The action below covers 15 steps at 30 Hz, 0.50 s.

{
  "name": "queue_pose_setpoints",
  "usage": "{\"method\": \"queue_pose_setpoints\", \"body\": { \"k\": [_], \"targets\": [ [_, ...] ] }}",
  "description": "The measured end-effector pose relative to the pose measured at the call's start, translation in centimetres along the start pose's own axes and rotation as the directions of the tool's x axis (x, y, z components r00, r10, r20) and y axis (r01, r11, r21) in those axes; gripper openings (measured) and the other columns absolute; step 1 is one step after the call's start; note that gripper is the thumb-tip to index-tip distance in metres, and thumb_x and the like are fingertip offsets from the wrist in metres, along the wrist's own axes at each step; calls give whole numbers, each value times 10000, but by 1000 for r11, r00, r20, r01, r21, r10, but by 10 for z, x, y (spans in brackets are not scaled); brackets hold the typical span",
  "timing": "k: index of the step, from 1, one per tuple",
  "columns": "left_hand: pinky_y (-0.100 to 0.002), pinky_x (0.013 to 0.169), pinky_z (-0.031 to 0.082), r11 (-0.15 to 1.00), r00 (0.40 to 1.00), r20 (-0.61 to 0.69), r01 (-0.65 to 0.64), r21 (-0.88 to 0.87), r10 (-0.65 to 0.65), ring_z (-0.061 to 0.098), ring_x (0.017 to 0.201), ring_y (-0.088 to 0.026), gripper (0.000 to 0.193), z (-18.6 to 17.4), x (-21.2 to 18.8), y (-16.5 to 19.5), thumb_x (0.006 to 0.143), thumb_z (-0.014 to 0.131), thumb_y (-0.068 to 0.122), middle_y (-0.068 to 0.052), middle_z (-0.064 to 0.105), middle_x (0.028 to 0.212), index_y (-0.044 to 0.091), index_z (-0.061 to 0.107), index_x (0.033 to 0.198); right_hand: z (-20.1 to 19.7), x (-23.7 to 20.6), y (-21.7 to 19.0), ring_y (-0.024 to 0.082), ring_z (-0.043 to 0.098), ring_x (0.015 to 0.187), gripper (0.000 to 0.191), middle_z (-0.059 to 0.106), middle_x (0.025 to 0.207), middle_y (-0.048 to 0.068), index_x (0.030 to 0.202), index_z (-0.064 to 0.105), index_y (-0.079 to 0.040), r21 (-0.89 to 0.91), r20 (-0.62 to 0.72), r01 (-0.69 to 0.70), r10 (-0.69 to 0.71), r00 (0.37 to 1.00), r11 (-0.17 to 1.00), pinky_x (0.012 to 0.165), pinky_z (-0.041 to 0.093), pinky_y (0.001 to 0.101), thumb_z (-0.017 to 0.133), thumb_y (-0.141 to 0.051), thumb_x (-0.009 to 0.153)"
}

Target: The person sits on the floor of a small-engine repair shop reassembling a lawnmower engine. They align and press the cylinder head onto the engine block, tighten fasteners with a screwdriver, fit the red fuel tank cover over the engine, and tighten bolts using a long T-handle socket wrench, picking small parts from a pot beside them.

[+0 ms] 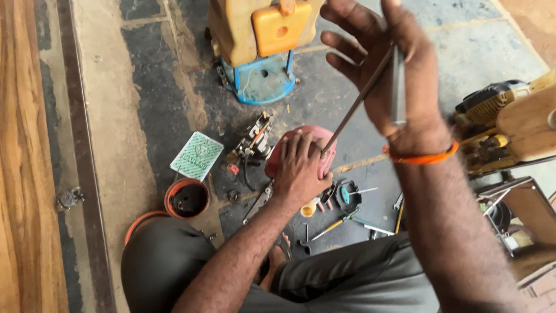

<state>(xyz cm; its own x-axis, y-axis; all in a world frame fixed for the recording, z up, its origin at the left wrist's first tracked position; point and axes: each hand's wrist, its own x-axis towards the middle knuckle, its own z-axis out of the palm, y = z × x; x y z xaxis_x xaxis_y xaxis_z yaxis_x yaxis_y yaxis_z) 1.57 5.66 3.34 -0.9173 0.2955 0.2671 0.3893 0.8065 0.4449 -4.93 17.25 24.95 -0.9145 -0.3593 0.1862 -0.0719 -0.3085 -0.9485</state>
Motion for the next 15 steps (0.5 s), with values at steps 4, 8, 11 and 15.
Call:
{"method": "queue_pose_setpoints", "body": {
  "k": [4, 8, 11, 15],
  "targets": [
    [-601, 1220, 236, 1000, 1000, -5, 8, -21, -8, 357, 1431, -404, 843, -2, -2, 1, 719, 835, 403, -185, 452, 1389, 98, 464, 1412, -13, 9, -5, 384, 562, 1346, 743, 553, 1519, 222, 1538, 484, -34, -24, 301, -165, 165, 939, 986, 1154, 458, 533, 513, -560, 1013],
    [-608, 1206, 224, 1000, 999, -33, -9, -25, 8, 353, 1423, -412, 834, -6, -2, 3, 708, 840, 394, -192, 449, 1385, 87, 470, 1390, -26, 26, 6, 389, 545, 1405, 634, 488, 1609, 168, 1495, 505, -152, 189, 567, -190, 51, 822, 963, 1189, 461, 559, 474, -618, 1066],
    [-606, 1214, 223, 1000, 1000, -23, -5, -16, 4, 356, 1424, -409, 826, -7, 0, 2, 715, 837, 393, -185, 453, 1383, 91, 473, 1392, -25, 31, 19, 370, 498, 1450, 610, 435, 1668, 138, 1515, 524, -145, 193, 341, 30, -95, 935, 981, 1225, 425, 551, 455, -593, 1106],
    [-601, 1219, 228, 1000, 1000, -8, 13, -6, -13, 363, 1417, -405, 832, -7, 2, 2, 716, 837, 398, -185, 453, 1374, 101, 471, 1402, -8, 29, 30, 329, 613, 1401, 483, 626, 1510, 135, 1312, 672, -70, -607, -25, 437, -567, 824, 663, 1210, 490, 517, 521, -500, 1153]
  ]
}}
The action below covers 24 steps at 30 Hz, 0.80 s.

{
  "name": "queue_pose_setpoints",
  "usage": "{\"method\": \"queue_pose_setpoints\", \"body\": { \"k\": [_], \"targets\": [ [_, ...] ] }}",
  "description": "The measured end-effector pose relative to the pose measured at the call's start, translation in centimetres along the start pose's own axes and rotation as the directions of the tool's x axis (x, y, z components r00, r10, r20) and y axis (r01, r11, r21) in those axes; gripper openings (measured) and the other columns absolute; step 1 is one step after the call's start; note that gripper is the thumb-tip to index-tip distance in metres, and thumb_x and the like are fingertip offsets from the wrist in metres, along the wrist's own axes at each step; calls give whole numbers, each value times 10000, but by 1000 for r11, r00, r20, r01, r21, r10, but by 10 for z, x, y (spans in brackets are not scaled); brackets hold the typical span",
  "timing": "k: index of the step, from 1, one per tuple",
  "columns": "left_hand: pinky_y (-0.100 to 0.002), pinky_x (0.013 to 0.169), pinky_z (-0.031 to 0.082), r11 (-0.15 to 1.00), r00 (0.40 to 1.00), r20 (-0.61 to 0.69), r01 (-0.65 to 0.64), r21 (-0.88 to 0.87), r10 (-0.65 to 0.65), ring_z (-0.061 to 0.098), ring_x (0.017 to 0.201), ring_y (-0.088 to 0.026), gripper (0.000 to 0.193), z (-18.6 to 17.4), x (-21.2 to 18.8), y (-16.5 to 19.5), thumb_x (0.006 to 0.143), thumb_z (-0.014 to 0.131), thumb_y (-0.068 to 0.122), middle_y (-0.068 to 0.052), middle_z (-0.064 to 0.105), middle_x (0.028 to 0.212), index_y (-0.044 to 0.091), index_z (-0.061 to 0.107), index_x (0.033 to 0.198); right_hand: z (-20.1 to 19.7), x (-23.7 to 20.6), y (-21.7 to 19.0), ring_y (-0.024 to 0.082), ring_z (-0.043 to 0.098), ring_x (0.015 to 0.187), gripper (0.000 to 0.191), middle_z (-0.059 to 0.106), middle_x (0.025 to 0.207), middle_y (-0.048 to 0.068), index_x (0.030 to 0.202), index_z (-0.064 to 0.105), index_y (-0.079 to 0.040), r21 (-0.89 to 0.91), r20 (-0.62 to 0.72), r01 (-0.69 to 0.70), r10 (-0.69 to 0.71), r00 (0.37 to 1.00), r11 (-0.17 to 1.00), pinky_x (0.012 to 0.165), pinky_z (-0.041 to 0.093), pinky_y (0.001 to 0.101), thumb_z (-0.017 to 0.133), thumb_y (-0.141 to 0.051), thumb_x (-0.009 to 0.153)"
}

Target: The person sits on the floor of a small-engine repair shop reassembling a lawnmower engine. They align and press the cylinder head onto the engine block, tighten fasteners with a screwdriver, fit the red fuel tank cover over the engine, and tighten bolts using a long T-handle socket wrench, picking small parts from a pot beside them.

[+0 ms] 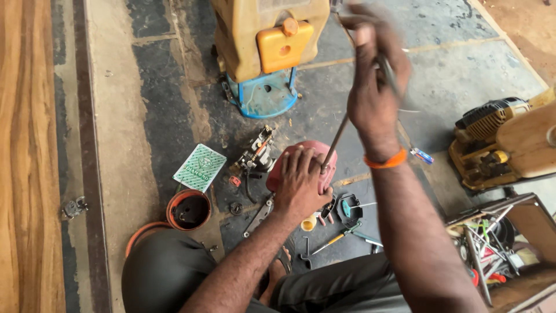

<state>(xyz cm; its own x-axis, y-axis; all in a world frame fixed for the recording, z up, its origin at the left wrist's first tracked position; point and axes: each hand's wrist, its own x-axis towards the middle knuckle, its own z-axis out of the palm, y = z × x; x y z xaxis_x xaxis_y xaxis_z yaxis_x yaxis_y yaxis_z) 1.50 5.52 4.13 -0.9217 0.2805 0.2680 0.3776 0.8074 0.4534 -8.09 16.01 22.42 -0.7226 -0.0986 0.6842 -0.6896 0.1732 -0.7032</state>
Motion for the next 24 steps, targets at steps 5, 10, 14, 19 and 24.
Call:
{"method": "queue_pose_setpoints", "body": {
  "k": [5, 10, 14, 19, 24],
  "targets": [
    [-607, 1204, 223, 1000, 999, -35, -17, -8, 17, 356, 1417, -419, 840, 1, 0, 1, 702, 850, 401, -197, 446, 1388, 100, 474, 1390, -15, 1, -22, 370, 617, 1332, 318, 713, 1229, 175, 1116, 659, 33, -475, 118, 309, -288, 950, 824, 1222, 369, 575, 557, -267, 1147],
    [-615, 1213, 213, 1000, 999, 39, 15, 0, -14, 347, 1425, -410, 801, 2, 4, 1, 724, 843, 399, -190, 436, 1395, 105, 481, 1375, -23, -2, -37, 373, 647, 1199, 316, 644, 1102, 161, 1042, 598, -7, -517, 338, 442, -299, 892, 733, 1211, 447, 510, 661, -282, 1185],
    [-614, 1205, 208, 1000, 1000, 16, 12, -24, -12, 344, 1430, -410, 777, 0, 0, 2, 711, 838, 374, -185, 439, 1397, 107, 493, 1354, -17, -11, -50, 339, 552, 974, 353, 553, 925, 109, 1001, 621, -57, -743, 395, 496, -305, 867, 450, 1067, 448, 496, 686, -372, 1145],
    [-612, 1218, 207, 1000, 1000, 20, 3, -5, -3, 353, 1426, -404, 767, -1, -1, 2, 734, 824, 381, -194, 447, 1399, 91, 488, 1360, -14, -12, -64, 292, 501, 827, 627, 543, 854, 104, 1027, 662, -59, -846, 454, 517, -332, 827, 129, 829, 406, 457, 617, -683, 998],
    [-615, 1209, 209, 1000, 1000, -4, -7, 5, 7, 350, 1426, -410, 782, 0, -2, 3, 729, 824, 377, -196, 447, 1394, 95, 476, 1371, -16, -7, -68, 256, 541, 842, 462, 569, 816, 57, 1107, 663, -99, -888, 423, 453, -253, 870, 73, 837, 426, 459, 539, -539, 1174]
  ]
}}
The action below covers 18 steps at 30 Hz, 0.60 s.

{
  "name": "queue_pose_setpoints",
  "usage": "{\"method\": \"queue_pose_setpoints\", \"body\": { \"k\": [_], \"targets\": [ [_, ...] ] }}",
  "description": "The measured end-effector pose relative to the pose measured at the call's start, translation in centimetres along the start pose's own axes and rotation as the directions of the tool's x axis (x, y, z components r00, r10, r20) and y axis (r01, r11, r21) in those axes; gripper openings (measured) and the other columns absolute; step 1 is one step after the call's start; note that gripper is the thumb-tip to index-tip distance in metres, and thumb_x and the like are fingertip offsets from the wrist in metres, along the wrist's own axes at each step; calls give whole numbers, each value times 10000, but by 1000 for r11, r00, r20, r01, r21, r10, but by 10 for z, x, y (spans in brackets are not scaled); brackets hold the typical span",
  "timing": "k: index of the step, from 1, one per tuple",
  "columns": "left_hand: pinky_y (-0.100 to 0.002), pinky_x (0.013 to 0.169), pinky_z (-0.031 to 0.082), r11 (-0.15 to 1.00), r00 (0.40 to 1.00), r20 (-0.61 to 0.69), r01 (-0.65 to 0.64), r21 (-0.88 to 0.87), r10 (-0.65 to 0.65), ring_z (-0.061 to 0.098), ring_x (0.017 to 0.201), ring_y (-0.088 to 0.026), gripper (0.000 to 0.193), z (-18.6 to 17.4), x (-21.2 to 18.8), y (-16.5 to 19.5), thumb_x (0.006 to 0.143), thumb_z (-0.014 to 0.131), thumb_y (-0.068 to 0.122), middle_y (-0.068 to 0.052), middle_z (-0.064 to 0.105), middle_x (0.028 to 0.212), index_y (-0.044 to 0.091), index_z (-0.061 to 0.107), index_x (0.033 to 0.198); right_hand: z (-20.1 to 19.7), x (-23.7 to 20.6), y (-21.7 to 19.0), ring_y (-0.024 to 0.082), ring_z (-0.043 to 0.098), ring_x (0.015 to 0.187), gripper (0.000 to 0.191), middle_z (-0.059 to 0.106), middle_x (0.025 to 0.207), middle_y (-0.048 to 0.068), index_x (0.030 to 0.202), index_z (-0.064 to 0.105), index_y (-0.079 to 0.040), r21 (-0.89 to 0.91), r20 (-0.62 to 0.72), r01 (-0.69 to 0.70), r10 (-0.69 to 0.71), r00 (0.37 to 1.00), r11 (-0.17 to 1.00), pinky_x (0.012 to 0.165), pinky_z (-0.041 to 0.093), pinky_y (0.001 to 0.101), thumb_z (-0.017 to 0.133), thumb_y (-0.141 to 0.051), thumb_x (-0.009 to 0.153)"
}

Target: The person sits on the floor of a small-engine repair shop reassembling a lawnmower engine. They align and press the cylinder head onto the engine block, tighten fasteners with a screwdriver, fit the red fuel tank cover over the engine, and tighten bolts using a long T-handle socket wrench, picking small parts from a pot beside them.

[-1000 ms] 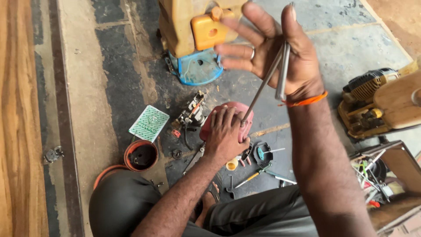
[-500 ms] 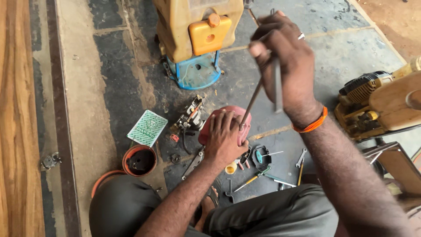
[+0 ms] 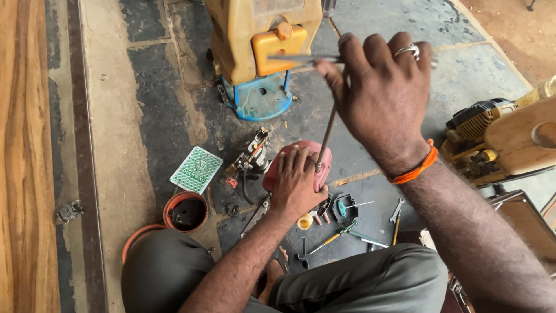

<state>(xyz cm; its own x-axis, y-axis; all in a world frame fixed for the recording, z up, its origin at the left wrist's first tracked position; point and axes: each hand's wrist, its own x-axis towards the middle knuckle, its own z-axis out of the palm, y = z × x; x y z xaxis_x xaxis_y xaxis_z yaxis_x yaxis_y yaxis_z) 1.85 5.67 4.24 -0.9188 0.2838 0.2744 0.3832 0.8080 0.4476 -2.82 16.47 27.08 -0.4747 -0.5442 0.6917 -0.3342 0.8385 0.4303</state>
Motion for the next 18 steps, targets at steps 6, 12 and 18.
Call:
{"method": "queue_pose_setpoints", "body": {
  "k": [6, 12, 18],
  "targets": [
    [-609, 1216, 220, 1000, 1000, 12, 4, -8, -4, 354, 1427, -409, 816, -1, -3, 0, 734, 827, 377, -189, 447, 1389, 104, 454, 1407, -30, 10, 5, 261, 626, 559, 352, 649, 698, 86, 1233, 698, -92, -52, 260, -105, 115, 959, 993, 504, 462, 413, 539, -399, 1169],
    [-593, 1235, 213, 1000, 999, -33, -9, -16, 9, 350, 1449, -404, 844, 0, -5, -2, 722, 839, 391, -183, 448, 1420, 112, 449, 1417, -50, 39, 36, 360, 691, 668, 523, 736, 791, 188, 1623, 451, -262, -38, 765, -149, 124, 632, 988, 678, 539, 487, 476, -383, 1115],
    [-575, 1244, 176, 997, 999, -24, -37, -62, 35, 338, 1443, -426, 1012, 7, -6, -8, 710, 843, 440, -259, 399, 1488, 5, 366, 1489, -32, 42, 64, 347, 295, 1494, 699, 341, 1672, 194, 1647, 280, -45, 798, 527, -245, -442, 726, 550, 1146, 270, 475, 513, -352, 1064]
  ]
}}
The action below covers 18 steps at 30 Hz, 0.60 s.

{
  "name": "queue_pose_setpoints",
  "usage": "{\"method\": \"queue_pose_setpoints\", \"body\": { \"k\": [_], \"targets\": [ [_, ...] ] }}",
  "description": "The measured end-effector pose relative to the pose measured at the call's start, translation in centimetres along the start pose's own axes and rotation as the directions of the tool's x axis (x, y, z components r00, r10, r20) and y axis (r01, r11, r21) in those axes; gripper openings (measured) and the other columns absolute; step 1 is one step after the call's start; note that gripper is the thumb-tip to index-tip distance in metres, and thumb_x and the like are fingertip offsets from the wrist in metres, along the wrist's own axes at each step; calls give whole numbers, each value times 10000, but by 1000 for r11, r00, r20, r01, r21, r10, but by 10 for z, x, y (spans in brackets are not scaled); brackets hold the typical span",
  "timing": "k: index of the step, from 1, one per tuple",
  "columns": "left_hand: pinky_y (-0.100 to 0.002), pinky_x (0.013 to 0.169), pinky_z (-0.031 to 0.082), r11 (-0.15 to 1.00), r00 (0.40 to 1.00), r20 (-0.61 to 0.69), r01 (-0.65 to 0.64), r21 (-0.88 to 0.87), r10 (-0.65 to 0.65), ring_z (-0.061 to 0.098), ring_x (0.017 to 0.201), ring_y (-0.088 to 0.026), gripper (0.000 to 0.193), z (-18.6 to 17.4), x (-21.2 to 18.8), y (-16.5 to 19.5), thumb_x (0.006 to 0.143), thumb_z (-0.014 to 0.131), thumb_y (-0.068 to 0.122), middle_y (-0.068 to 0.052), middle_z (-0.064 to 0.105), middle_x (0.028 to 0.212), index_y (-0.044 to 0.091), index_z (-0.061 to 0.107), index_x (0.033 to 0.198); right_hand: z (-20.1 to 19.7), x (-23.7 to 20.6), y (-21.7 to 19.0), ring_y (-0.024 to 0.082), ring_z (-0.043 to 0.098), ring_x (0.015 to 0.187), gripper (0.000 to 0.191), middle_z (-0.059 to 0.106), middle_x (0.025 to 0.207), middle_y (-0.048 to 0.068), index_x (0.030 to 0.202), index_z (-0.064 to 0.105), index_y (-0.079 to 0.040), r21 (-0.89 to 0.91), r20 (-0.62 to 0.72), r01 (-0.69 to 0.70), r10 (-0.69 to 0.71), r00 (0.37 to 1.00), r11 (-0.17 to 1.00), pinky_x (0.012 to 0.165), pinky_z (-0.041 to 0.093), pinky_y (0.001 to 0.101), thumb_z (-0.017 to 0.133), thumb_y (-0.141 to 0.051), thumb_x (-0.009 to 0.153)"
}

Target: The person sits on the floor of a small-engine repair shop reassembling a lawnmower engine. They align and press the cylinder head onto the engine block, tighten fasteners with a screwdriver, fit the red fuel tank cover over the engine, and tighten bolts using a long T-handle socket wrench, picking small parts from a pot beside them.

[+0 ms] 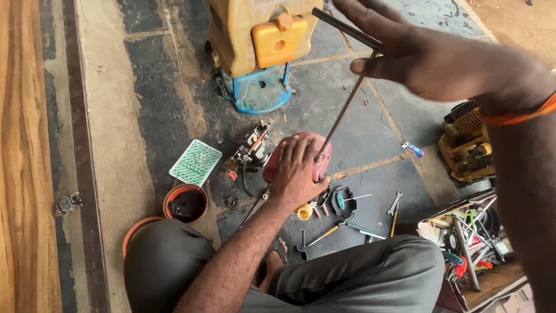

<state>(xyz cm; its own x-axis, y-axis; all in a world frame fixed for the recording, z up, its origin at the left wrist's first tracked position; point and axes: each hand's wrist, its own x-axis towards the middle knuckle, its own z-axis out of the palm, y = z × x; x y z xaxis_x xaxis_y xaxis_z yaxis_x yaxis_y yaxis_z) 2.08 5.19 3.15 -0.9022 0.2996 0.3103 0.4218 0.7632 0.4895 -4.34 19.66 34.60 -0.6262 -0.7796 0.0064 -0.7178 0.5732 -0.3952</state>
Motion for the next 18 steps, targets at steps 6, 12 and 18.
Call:
{"method": "queue_pose_setpoints", "body": {
  "k": [6, 12, 18],
  "targets": [
    [-552, 1266, 190, 999, 996, -80, -27, -45, 24, 355, 1457, -439, 1021, 4, -3, -6, 749, 836, 431, -292, 398, 1496, -44, 340, 1504, 7, 0, 7, 330, 205, 1684, 681, 614, 1415, 222, 1317, 614, 44, 511, -22, 215, -238, 971, 832, 1352, 105, 419, 285, -530, 1155],
    [-555, 1253, 204, 998, 997, -74, -18, -56, 14, 357, 1454, -431, 964, 8, -5, -3, 735, 832, 392, -261, 423, 1488, -13, 382, 1485, 35, 6, 5, 349, 359, 1514, 729, 579, 1297, 215, 1108, 639, 26, 504, -221, 221, -122, 967, 835, 1293, 201, 449, 237, -581, 1139],
    [-565, 1256, 201, 999, 996, -89, -19, -32, 16, 354, 1455, -429, 939, 9, -2, -4, 743, 829, 391, -262, 422, 1482, -21, 396, 1467, 62, 14, 8, 398, 512, 1308, 689, 571, 1090, 203, 990, 597, -10, 41, -523, 243, -187, 832, 969, 1249, 323, 518, 241, -583, 1129]
  ]
}}
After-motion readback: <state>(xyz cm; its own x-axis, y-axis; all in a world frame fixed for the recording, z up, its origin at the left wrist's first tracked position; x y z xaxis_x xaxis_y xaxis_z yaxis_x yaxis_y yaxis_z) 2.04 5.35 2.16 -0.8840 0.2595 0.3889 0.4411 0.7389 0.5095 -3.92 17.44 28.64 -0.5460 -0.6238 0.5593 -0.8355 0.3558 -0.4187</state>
